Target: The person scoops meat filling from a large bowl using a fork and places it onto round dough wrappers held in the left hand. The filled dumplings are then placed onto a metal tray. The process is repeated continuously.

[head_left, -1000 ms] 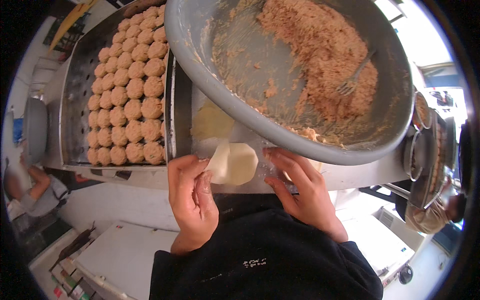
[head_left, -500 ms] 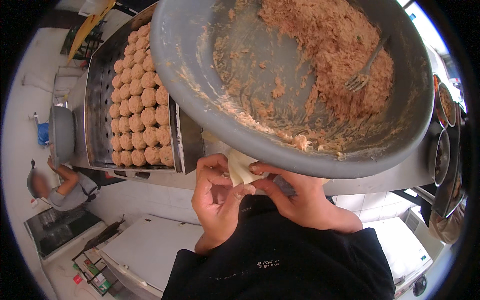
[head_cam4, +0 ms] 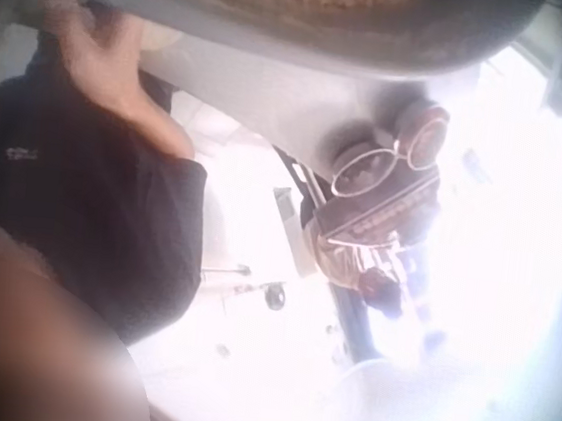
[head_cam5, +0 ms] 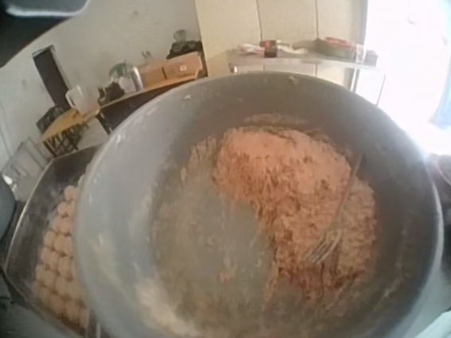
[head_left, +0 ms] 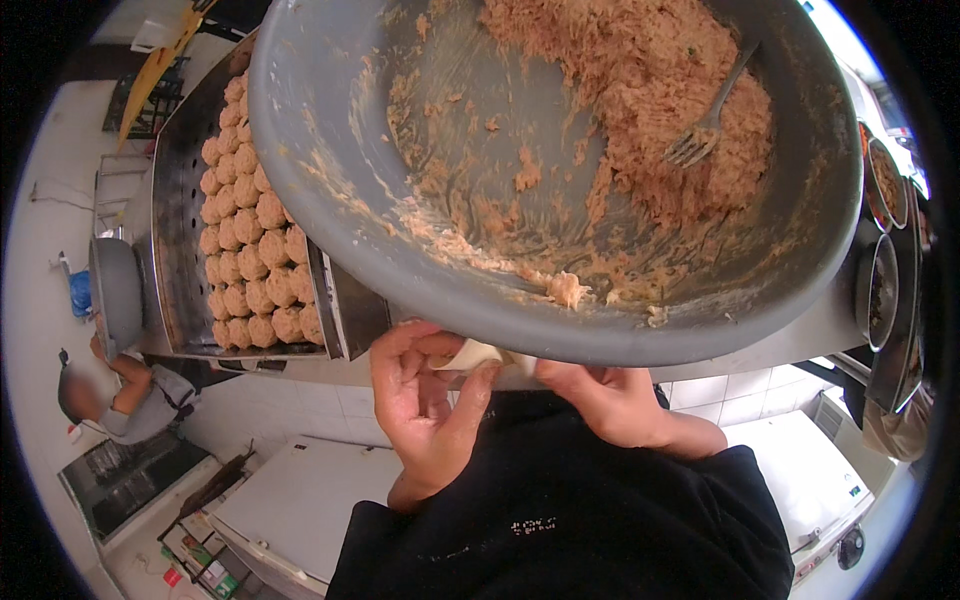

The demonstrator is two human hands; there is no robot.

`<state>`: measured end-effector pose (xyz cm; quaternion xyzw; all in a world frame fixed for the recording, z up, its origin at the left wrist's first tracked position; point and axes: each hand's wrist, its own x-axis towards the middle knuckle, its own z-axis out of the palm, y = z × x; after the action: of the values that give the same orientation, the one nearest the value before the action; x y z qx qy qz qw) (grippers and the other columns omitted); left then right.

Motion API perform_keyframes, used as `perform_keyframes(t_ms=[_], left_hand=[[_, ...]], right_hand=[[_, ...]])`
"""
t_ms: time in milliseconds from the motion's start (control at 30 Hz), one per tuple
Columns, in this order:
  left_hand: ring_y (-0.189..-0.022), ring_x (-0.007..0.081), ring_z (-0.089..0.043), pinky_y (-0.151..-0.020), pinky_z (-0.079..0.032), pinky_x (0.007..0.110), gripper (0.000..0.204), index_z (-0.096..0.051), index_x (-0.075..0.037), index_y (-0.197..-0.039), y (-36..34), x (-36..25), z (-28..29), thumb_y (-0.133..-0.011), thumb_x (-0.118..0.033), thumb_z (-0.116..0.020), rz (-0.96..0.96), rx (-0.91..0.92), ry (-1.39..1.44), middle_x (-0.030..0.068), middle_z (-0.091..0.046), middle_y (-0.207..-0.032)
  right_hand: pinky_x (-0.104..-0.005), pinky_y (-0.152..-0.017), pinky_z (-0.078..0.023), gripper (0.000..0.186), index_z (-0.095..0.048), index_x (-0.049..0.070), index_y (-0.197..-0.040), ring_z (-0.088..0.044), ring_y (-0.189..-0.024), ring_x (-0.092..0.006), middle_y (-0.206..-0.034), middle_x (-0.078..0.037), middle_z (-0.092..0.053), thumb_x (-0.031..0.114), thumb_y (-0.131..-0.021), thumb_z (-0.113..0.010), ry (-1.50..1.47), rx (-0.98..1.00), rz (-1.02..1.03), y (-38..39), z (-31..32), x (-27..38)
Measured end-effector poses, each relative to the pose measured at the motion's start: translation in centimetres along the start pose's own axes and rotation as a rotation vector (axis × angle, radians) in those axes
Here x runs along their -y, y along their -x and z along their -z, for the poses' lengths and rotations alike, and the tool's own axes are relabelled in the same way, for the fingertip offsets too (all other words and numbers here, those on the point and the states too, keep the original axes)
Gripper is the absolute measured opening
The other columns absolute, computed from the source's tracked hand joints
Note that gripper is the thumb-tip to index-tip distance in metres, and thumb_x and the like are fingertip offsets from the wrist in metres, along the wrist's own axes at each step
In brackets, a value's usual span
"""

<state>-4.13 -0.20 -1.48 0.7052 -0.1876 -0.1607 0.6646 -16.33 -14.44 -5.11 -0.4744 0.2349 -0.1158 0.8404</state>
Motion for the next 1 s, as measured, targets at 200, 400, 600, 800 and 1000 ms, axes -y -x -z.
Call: perform_keyframes(t_ms=[200,400,600,800,1000], left_hand=[[-0.107,0.0184,-0.067,-0.091,-0.055,0.031,0.052,-0.054,0.001,-0.14,-0.1,-0.4,1.1,-0.094,0.009,-0.077,-0.049,-0.18,-0.078,0.0151,-0.061,-0.131],[-0.132,0.0396,-0.059,-0.108,-0.049,0.047,0.061,-0.057,-0.001,-0.147,-0.6,-0.9,1.3,-0.091,0.002,-0.082,-0.245,0.157,-0.868,0.0245,-0.058,-0.148],[-0.147,0.0438,-0.052,-0.12,-0.043,0.047,0.083,-0.039,-0.002,-0.162,-0.7,-1.5,0.7,-0.089,0.005,-0.079,-0.2,0.584,-0.254,0.0258,-0.054,-0.157],[-0.14,0.0371,-0.062,-0.118,-0.048,0.047,0.065,-0.03,0.001,-0.165,-1.0,-0.2,-0.5,-0.106,0.003,-0.058,-0.04,0.735,0.02,0.0259,-0.06,-0.15],[-0.118,0.0331,-0.074,-0.105,-0.059,0.045,0.035,-0.052,0.003,-0.146,-1.4,-0.3,-0.7,-0.117,-0.017,-0.047,0.534,0.772,0.482,0.026,-0.073,-0.128]], right_hand=[[-0.0316,-0.085,-0.053,0.016,-0.073,-0.003,-0.116,-0.066,-0.1,-0.0135,-0.107,-0.005,-0.074,-0.003,-0.102,-0.066,-0.07,-0.374,0.132,1.4,0.7,0.5],[-0.0388,-0.086,-0.056,0.024,-0.075,0.005,-0.113,-0.072,-0.098,-0.0292,-0.106,-0.015,-0.074,-0.003,-0.09,-0.074,0.91,-0.055,0.408,1.5,3.5,4.5],[-0.0396,-0.089,-0.058,0.032,-0.078,0.011,-0.107,-0.072,-0.105,-0.0238,-0.115,-0.008,-0.071,0.012,-0.075,-0.077,1.406,0.327,0.79,0.4,0.8,8.9],[-0.029,-0.075,-0.058,0.031,-0.079,0.01,-0.104,-0.068,-0.098,-0.0157,-0.117,-0.003,-0.068,0.017,-0.074,-0.076,1.504,0.311,1.091,-0.4,-0.7,11.1],[-0.0357,-0.084,-0.056,0.032,-0.076,0.011,-0.116,-0.072,-0.1,-0.0248,-0.112,-0.006,-0.075,0.008,-0.085,-0.074,1.659,0.148,1.083,-1.8,1.3,21.4]])
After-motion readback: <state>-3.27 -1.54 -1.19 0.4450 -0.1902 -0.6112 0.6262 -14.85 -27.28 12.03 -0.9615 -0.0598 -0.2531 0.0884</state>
